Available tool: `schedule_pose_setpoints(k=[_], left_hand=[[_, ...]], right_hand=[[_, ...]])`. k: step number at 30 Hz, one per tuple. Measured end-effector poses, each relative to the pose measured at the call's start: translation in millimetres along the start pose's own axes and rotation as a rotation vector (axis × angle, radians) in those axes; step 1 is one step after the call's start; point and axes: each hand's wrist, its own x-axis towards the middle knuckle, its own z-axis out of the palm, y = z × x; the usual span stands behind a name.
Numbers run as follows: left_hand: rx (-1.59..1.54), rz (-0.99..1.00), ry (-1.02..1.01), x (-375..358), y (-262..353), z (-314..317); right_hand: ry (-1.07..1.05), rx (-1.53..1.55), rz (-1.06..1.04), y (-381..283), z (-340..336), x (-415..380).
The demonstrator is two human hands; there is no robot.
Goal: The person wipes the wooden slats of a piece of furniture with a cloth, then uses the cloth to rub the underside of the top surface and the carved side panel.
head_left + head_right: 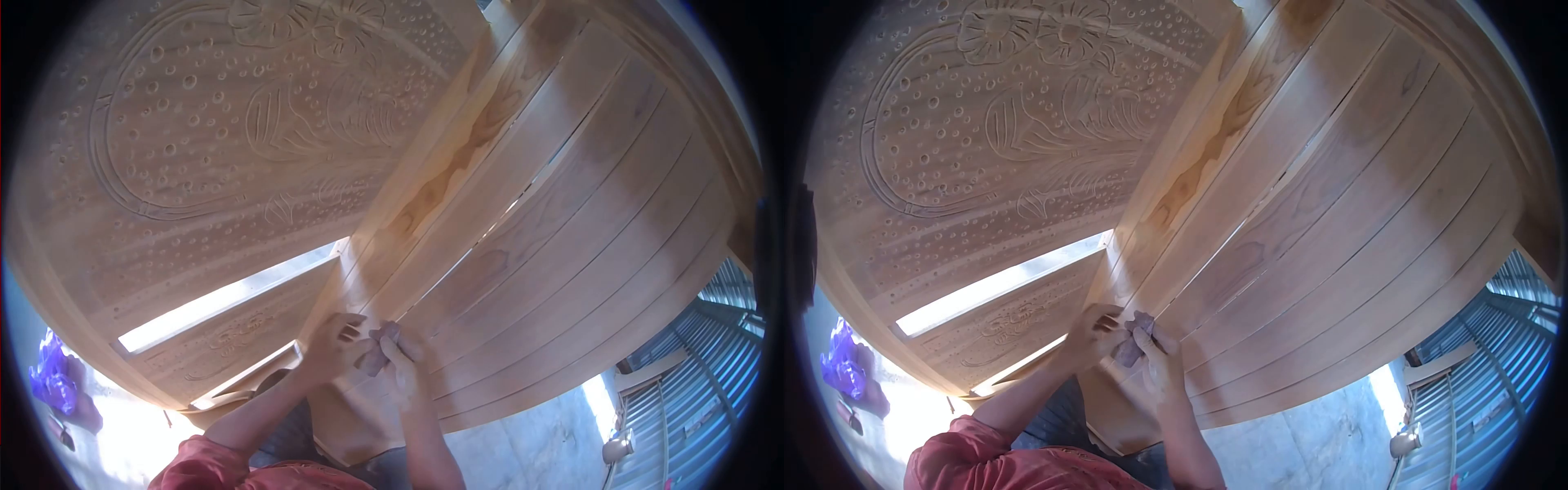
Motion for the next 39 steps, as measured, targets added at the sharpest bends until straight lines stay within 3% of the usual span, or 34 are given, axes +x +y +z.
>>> schedule_pose_setpoints(k=[2, 4, 5, 6, 7, 9, 11, 12, 13, 15, 16, 19, 20, 21, 23, 24, 26, 27, 29, 32, 33, 35, 39], left_hand=[[0.271, 0.238, 0.11, 7.1, 41.9, -52.3], [0.752, 0.446, 0.189, 10.9, 68.3, -109.4], [0.759, 0.279, 0.233, 7.5, 77.4, -129.0], [0.736, 0.175, 0.204, 4.4, 65.4, -143.5], [0.887, 0.207, 0.196, -2.6, 60.6, -150.7], [0.922, 0.19, 0.179, -9.0, 53.1, -156.7], [0.989, -0.014, 0.157, -10.8, 55.4, -158.2], [1.071, -0.173, 0.122, -14.8, 39.3, -161.1], [1.066, -0.15, 0.092, -13.7, 39.9, -161.6], [1.051, -0.243, 0.069, -12.0, 40.6, -163.0], [1.046, -0.233, 0.069, -13.6, 37.8, -164.5], [1.076, -0.143, 0.09, -12.7, 30.3, -165.1], [1.066, -0.143, 0.097, -13.1, 30.0, -164.9], [1.056, -0.144, 0.102, -14.6, 29.9, -164.3], [1.068, -0.161, 0.105, -16.3, 32.0, -163.2], [1.087, -0.17, 0.1, -14.1, 32.9, -162.5], [1.083, -0.126, 0.109, -13.9, 28.6, -160.9], [1.077, -0.107, 0.121, -14.6, 25.8, -163.7], [1.077, -0.061, 0.117, -14.4, 24.7, -166.1], [1.078, -0.103, 0.099, -16.4, 28.2, -166.4], [1.096, -0.095, 0.094, -15.9, 28.8, -166.5], [1.121, -0.086, 0.088, -14.7, 28.7, -164.7], [1.133, -0.022, 0.083, -17.8, 19.5, -168.8]], right_hand=[[0.121, -0.869, -0.092, -61.6, 17.8, 9.6], [0.339, -1.43, -0.862, -105.1, 7.9, 37.6], [0.407, -1.543, -1.245, -136.4, 9.1, 58.9], [0.375, -1.61, -1.437, -174.8, 19.7, 73.5], [0.333, -1.672, -1.63, -206.3, 32.4, 83.4], [0.332, -1.803, -1.689, -239.5, 48.2, 106.6], [0.329, -1.922, -1.745, -247.7, 48.4, 113.2], [0.26, -2.176, -1.56, -243.4, 41.4, 115.4], [0.19, -2.412, -1.348, -240.9, 36.1, 116.5], [0.125, -2.45, -1.434, -240.4, 29.9, 114.3], [0.038, -2.472, -1.512, -242.8, 27.6, 112.8], [0.05, -2.493, -1.561, -307.2, 39.5, 137.8], [0.201, -2.45, -1.611, -341.9, 50.3, 155.0], [0.336, -2.455, -1.84, -379.8, 72.1, 168.5], [0.601, -2.496, -1.75, -447.0, 95.8, 198.9], [0.62, -2.496, -1.754, -449.7, 107.2, 191.6], [0.765, -2.542, -1.517, -447.5, 118.6, 176.3], [0.795, -2.537, -1.499, -443.6, 106.1, 176.0], [0.799, -2.394, -1.942, -433.6, 81.8, 183.0], [0.674, -2.379, -2.076, -462.6, 98.3, 202.6], [0.675, -2.373, -2.075, -468.3, 103.4, 206.2], [0.725, -2.375, -1.807, -470.2, 115.7, 210.0], [0.785, -2.303, -1.877, -449.3, 91.7, 187.4]])
